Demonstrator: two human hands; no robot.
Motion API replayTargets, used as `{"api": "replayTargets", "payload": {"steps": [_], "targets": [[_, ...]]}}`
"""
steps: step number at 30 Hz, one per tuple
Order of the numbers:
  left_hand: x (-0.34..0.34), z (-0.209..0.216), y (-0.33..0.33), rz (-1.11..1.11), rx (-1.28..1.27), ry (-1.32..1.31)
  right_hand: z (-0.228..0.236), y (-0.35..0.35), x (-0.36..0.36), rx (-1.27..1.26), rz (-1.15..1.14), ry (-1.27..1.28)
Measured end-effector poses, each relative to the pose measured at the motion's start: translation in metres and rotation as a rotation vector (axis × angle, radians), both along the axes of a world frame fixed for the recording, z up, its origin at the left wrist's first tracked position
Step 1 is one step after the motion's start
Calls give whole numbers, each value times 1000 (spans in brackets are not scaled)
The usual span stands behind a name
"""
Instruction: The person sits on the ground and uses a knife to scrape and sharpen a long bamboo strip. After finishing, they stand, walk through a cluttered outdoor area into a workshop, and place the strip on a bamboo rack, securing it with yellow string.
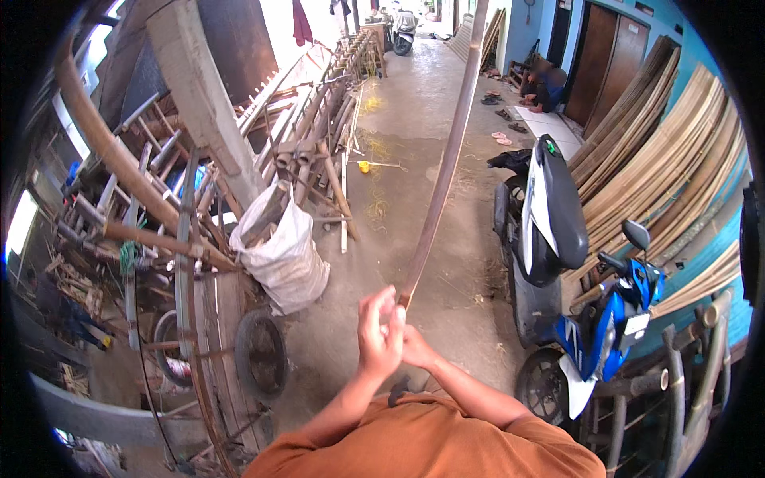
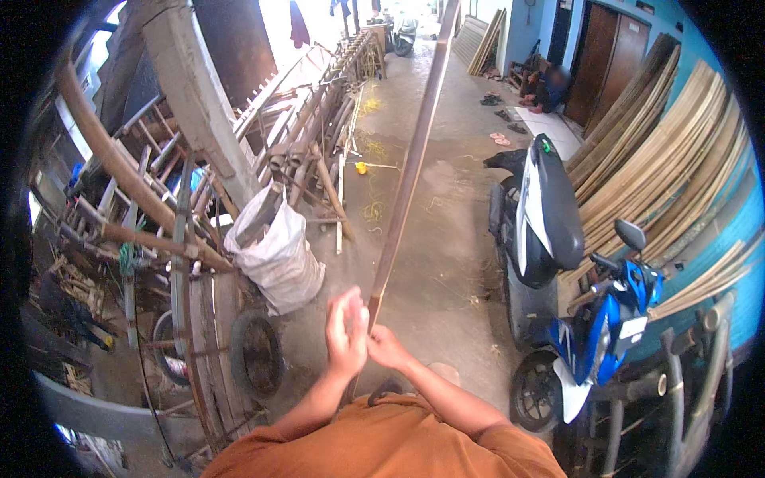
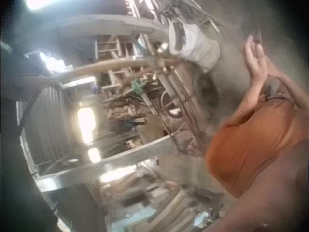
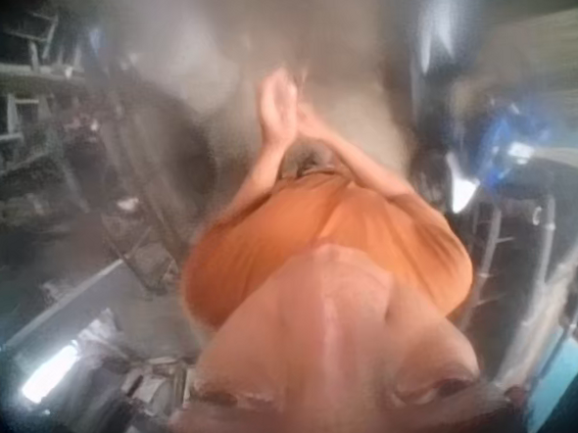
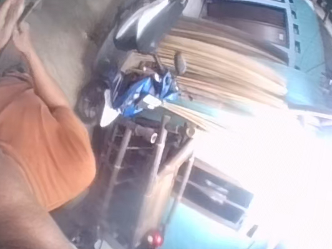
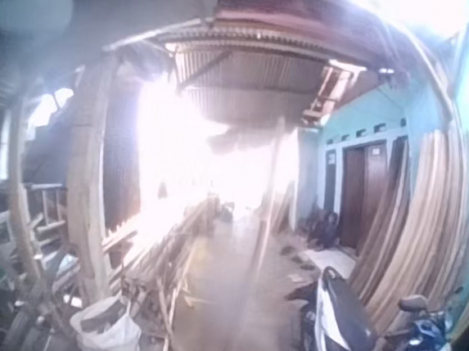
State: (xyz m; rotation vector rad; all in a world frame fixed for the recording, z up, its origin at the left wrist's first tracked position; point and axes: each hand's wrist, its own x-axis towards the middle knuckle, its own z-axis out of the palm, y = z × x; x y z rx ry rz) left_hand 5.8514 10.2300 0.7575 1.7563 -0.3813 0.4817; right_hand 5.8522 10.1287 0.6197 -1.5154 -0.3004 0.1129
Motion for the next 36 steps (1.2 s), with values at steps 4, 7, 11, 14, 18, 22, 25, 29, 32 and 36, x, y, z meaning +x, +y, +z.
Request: {"api": "replayTargets", "payload": {"steps": [4,7,11,14,18,22,25,29,32,36], "targets": [[68,-46,-13,-477,-112,502,19,-40,168,205,-123,302],[148,-104,-34,-702,78,824,20,-87,300,243,-151,217],[269,-168,-57,-391,-444,811,27,-134,461,226,-201,311],[361,-145,-89,-216,-548,488,45,-155,545,329,-187,448],[478,-89,-141,-56,-738,422,57,-181,668,573,-147,621],[625,-62,-169,243,-747,-51,56,-209,796,666,-34,660],[755,-24,-201,243,-734,-293,45,-232,903,678,-14,687],[929,-14,-219,12,-930,-381,28,-274,1062,589,103,654],[1065,25,-238,109,-1056,-440,43,-327,1151,204,273,622],[1210,60,-247,152,-1092,-410,-37,-456,1227,-7,3,481]]}}
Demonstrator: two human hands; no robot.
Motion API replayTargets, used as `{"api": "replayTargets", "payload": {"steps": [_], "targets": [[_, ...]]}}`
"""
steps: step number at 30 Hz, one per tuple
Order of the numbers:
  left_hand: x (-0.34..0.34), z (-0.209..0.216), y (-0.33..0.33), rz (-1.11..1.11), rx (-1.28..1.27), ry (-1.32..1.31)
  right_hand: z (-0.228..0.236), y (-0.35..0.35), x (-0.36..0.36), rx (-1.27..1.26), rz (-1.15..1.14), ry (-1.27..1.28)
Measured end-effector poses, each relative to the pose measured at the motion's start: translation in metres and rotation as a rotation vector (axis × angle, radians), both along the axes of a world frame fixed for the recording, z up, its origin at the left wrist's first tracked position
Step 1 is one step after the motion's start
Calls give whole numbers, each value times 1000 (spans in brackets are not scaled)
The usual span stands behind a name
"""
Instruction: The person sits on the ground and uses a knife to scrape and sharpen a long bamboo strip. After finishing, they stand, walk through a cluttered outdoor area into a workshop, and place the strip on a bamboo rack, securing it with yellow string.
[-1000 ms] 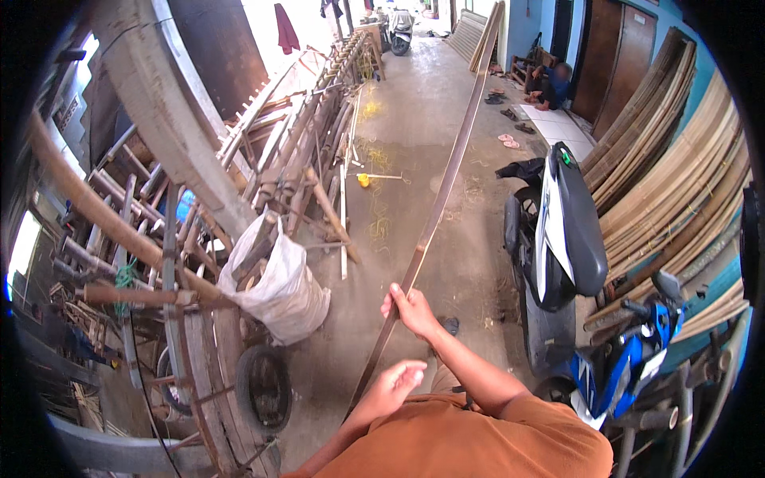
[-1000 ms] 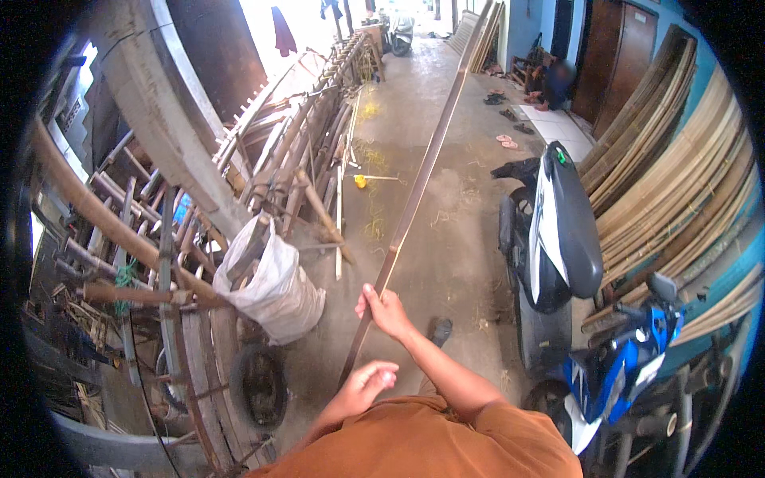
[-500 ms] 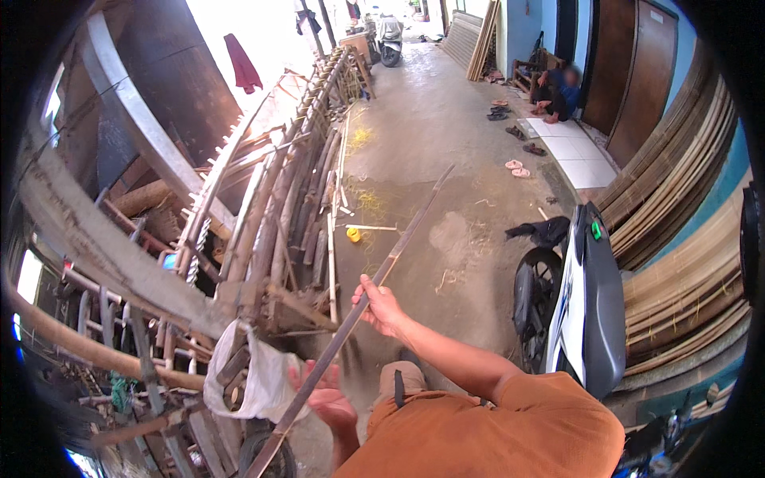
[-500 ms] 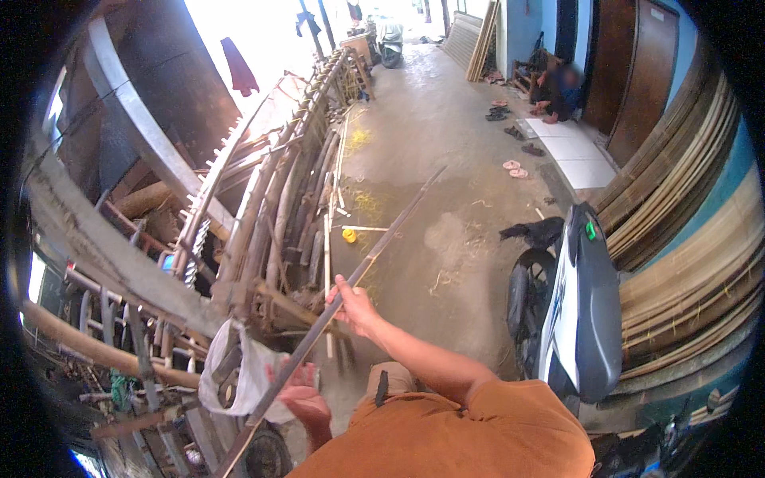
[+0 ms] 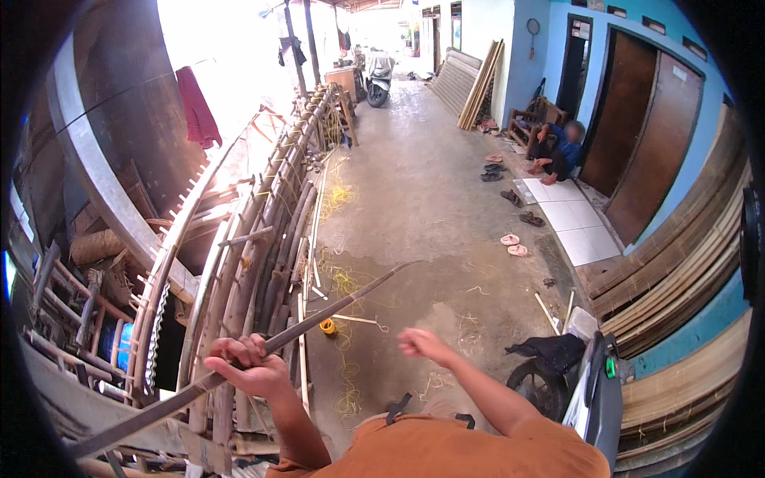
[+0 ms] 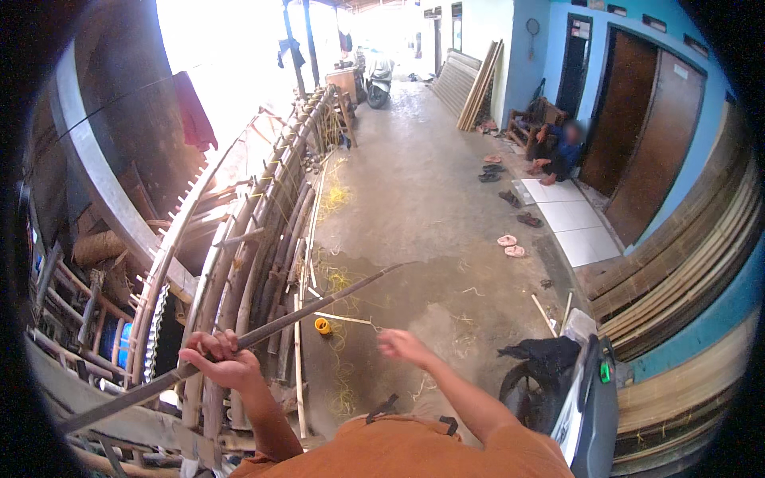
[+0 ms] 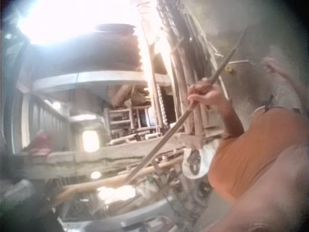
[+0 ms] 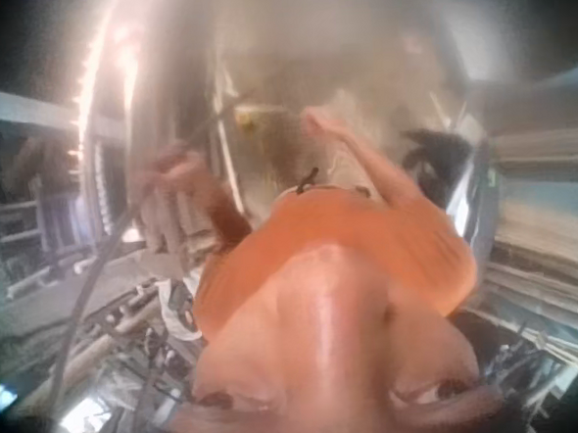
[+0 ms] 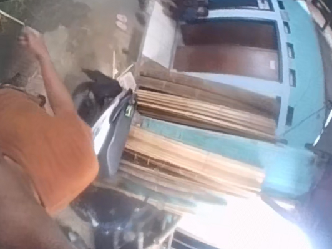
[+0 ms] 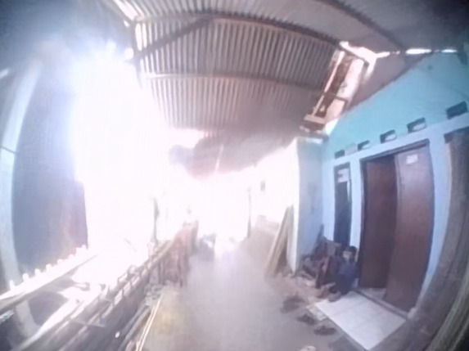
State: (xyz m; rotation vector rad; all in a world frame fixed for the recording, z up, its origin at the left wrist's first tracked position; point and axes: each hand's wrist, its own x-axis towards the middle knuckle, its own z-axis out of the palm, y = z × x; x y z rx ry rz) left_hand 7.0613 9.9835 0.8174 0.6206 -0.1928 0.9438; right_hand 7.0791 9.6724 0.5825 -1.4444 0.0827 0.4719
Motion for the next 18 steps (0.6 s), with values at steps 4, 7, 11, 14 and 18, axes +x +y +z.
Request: {"api": "replayTargets", "payload": {"steps": [4,7,11,14,18], "targets": [[125,25,-8,66,40,9,-131,-141,8,122,-747,483],[222,8,-35,95,-26,69,-280,-261,-47,427,-1181,684],[346,-13,-91,144,-35,78,-305,-310,14,-188,-1036,1002],[435,-14,-139,229,-126,173,-310,-354,115,-363,-703,1023],[543,12,-197,299,-108,164,-289,-398,327,-379,-607,670]]}}
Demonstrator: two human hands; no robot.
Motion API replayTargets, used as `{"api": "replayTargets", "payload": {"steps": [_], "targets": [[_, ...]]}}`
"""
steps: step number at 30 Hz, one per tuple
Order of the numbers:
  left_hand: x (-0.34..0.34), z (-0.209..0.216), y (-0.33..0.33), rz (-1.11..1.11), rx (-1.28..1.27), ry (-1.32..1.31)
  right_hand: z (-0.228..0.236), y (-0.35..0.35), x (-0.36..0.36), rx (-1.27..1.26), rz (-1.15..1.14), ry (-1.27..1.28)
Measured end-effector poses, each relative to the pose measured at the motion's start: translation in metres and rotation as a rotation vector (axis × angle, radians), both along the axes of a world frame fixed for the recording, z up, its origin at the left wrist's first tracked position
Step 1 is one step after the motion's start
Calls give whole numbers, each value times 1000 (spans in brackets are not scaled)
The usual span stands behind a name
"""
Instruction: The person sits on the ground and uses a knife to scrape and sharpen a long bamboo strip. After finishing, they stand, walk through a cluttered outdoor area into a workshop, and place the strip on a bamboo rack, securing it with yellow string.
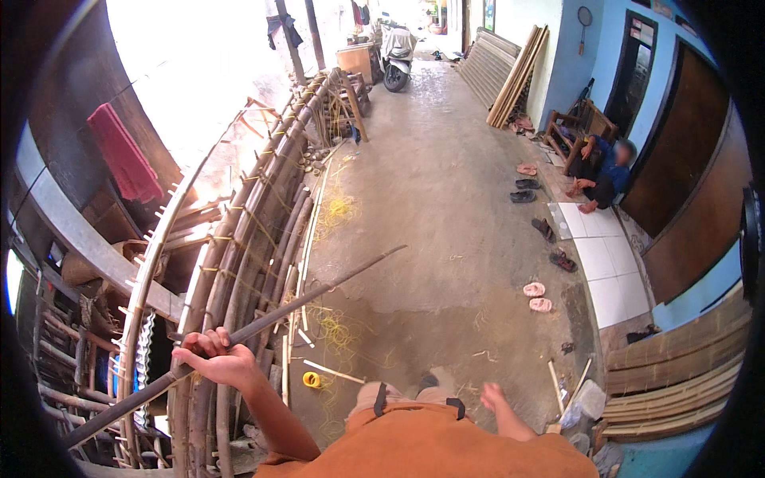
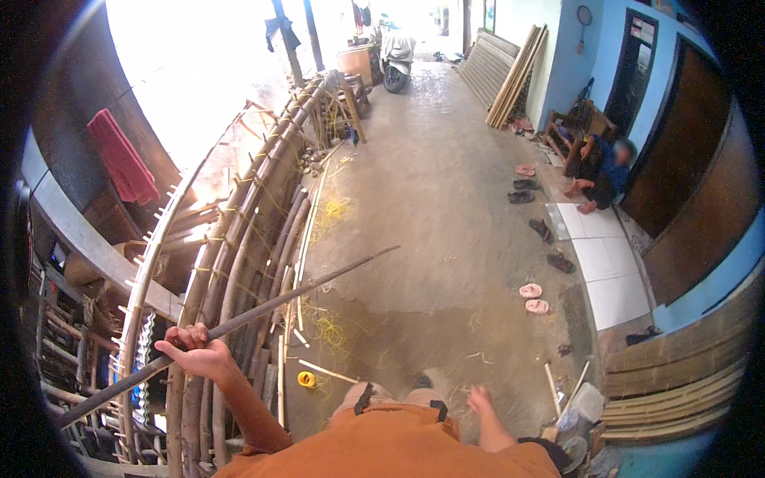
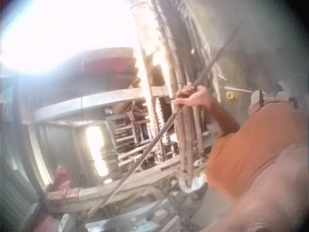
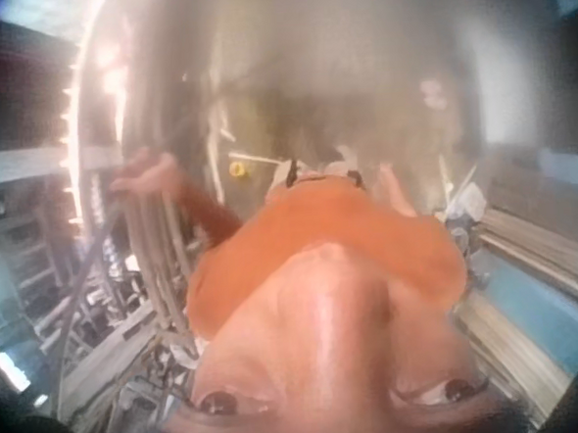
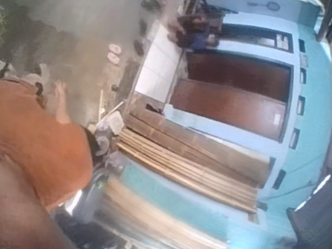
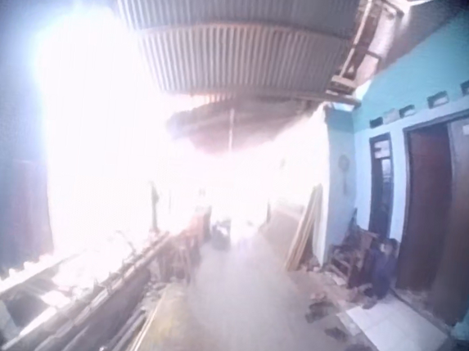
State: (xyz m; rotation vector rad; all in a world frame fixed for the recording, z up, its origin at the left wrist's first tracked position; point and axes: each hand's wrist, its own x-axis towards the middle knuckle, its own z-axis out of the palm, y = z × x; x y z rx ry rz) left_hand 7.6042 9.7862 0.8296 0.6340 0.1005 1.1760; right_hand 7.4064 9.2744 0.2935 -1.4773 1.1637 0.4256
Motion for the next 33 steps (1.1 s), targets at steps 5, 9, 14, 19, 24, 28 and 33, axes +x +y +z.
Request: {"api": "replayTargets", "payload": {"steps": [5,9,14,19,24,28,33], "targets": [[133,-20,-41,13,-27,15,87,-58,293,-197,188,-367],[240,-53,-64,37,-42,46,128,-52,446,-208,193,-525],[376,-118,-56,97,-36,79,51,-57,515,-328,542,-215],[473,-145,-57,167,74,285,-50,-142,496,-318,1551,156],[522,-142,-47,328,112,438,-55,-174,553,-388,1147,116],[530,-139,-47,322,284,537,0,-135,742,-287,1048,177],[552,-140,-56,360,293,554,40,-85,967,-212,779,-142]]}}
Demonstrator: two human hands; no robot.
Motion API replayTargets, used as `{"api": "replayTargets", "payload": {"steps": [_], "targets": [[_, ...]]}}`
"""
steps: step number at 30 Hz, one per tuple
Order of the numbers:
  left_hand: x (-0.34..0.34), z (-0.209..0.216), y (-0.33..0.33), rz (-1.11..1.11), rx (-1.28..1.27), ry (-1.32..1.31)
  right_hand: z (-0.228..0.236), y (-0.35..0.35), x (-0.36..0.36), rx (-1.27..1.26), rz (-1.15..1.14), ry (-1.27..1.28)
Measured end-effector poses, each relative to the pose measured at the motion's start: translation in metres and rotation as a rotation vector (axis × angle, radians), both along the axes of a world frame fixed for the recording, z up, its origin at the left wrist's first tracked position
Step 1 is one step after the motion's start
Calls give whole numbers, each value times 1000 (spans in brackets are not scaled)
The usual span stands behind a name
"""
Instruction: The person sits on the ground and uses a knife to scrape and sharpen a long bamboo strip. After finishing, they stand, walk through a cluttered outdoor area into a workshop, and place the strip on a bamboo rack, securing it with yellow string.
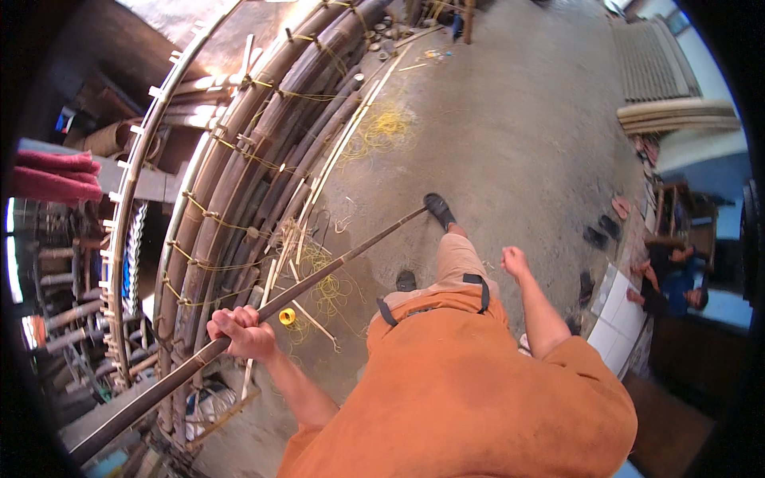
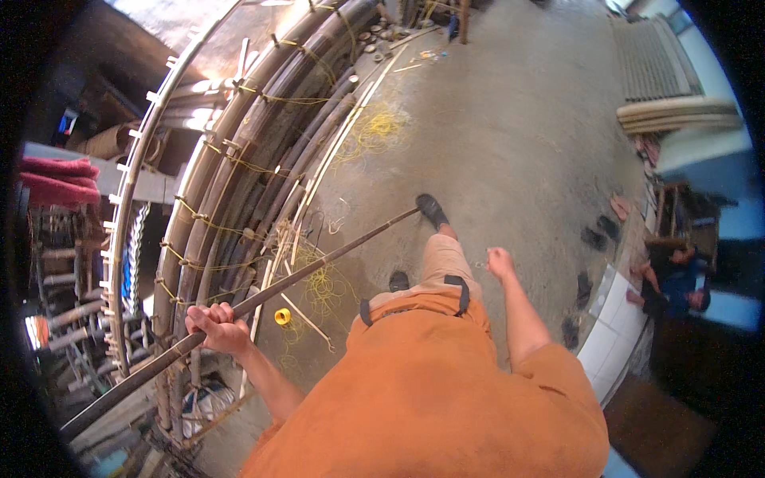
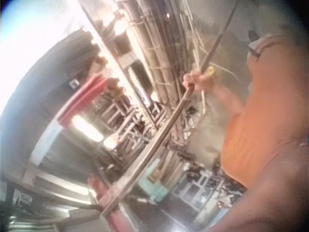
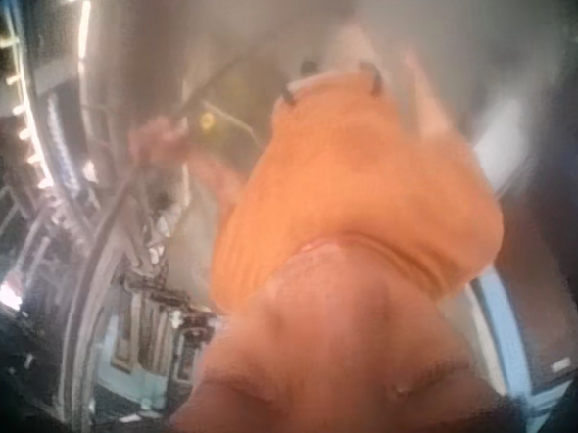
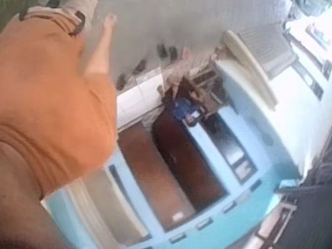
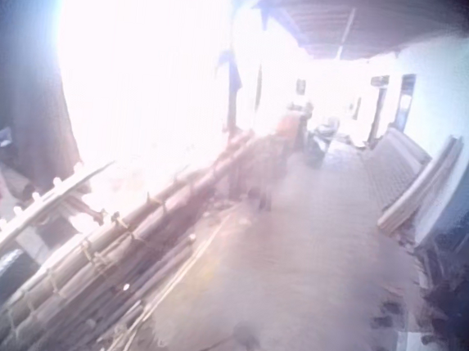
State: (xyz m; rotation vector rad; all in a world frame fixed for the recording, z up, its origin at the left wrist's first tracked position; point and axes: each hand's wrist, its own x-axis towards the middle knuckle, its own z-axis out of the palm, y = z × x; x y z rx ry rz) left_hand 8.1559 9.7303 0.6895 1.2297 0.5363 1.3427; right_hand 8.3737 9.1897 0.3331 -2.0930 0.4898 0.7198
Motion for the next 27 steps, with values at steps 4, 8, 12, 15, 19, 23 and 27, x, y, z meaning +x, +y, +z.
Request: {"api": "replayTargets", "payload": {"steps": [4,8,12,15,19,23,27], "targets": [[6,-67,-20,230,147,236,14,86,155,36,221,0],[46,-65,-28,412,22,235,-5,130,244,54,515,-42],[121,-59,-39,430,214,437,35,187,304,203,468,74],[154,-89,-33,346,134,490,68,220,327,332,458,72],[228,-122,-35,241,374,676,144,283,339,566,424,50],[290,-147,-67,28,446,881,275,340,353,1146,447,-104],[334,-175,-97,-115,524,1172,408,309,384,2070,391,-106]]}}
